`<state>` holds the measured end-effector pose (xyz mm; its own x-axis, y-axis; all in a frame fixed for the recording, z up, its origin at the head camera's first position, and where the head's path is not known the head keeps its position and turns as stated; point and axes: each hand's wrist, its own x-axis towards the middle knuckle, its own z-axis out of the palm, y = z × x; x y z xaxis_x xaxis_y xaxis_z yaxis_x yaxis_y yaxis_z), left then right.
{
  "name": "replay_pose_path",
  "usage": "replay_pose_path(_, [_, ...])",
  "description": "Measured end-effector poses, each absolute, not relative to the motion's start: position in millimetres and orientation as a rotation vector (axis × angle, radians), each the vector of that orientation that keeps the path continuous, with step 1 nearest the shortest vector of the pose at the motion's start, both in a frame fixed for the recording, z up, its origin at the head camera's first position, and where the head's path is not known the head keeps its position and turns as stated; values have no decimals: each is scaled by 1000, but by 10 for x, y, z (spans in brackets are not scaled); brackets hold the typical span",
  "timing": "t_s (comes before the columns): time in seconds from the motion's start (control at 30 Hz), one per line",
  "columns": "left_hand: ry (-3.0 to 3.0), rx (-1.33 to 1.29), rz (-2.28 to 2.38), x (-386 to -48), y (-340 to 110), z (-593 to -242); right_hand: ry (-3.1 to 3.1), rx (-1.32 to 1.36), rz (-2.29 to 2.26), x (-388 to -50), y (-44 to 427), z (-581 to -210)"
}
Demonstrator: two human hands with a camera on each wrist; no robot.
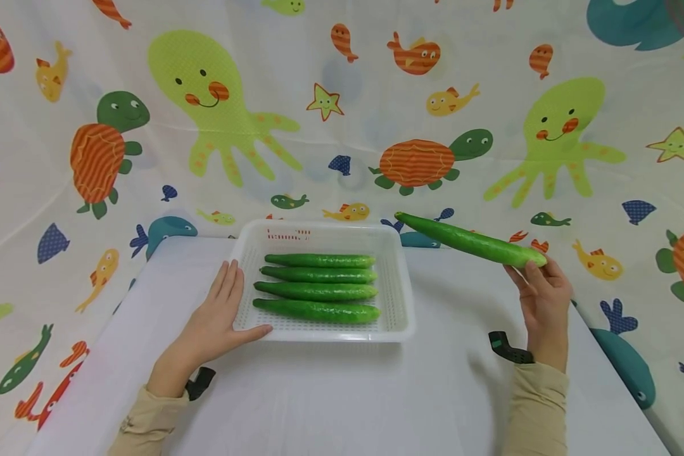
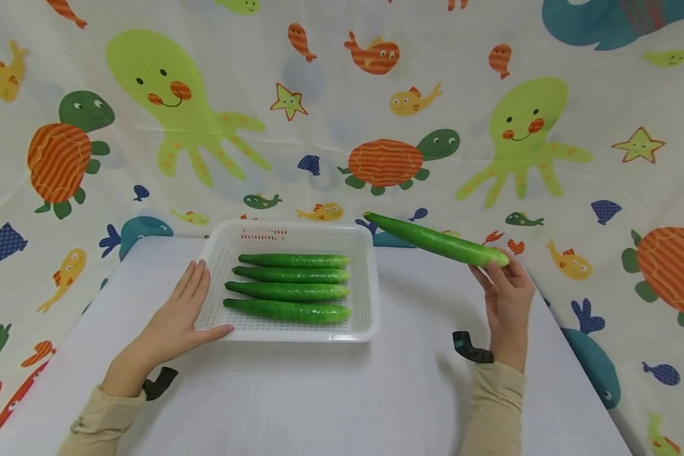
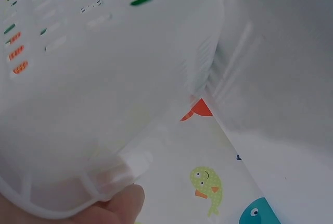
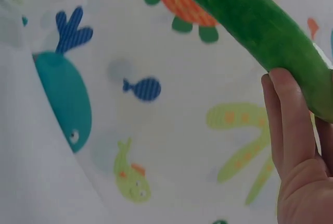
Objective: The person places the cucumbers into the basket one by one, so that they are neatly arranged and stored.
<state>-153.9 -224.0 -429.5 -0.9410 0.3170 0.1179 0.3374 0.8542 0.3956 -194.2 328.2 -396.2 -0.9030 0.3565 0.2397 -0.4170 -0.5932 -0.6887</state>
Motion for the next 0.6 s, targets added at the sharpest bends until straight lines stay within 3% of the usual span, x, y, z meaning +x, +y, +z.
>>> replay_pose_path(0.33, [-2974,-528,-653,-1548,-2244,-4294,-1284,444,2475,-1967,2850,-3795])
replay_pose_path(0.6, [-2977,-531,-648,-1554,-2246,-4315,-1519,441,2438,-1948,2512,-3757])
